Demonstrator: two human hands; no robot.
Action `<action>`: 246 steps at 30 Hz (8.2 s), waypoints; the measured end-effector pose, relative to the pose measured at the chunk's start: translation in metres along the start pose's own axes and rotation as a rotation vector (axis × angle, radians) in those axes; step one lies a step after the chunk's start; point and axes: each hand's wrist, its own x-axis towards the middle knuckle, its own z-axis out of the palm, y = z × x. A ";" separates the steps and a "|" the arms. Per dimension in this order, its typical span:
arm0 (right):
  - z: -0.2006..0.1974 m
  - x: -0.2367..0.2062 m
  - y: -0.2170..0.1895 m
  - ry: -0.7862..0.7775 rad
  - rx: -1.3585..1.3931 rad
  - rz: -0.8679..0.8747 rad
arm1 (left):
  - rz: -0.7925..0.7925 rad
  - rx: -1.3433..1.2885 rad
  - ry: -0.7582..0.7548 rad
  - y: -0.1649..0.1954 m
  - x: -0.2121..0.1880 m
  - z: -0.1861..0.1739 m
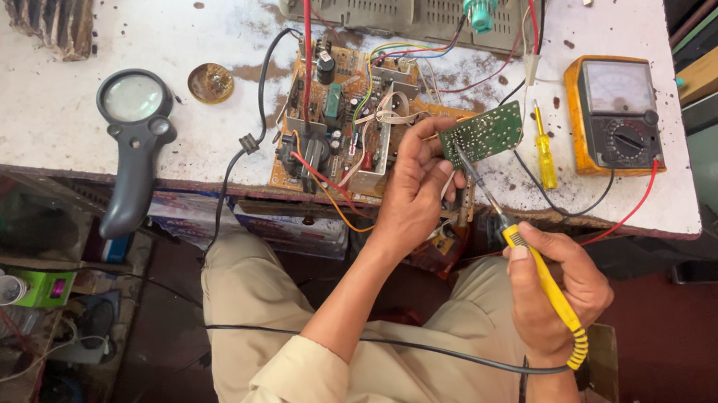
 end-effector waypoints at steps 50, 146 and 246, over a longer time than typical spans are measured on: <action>-0.001 -0.003 0.020 0.072 0.172 0.130 | -0.008 -0.023 -0.012 -0.004 0.006 0.004; -0.001 0.004 0.036 0.094 0.240 0.139 | -0.032 -0.029 -0.008 -0.012 0.016 0.003; -0.001 0.005 0.041 0.106 0.228 0.117 | -0.024 -0.028 -0.010 -0.016 0.020 0.003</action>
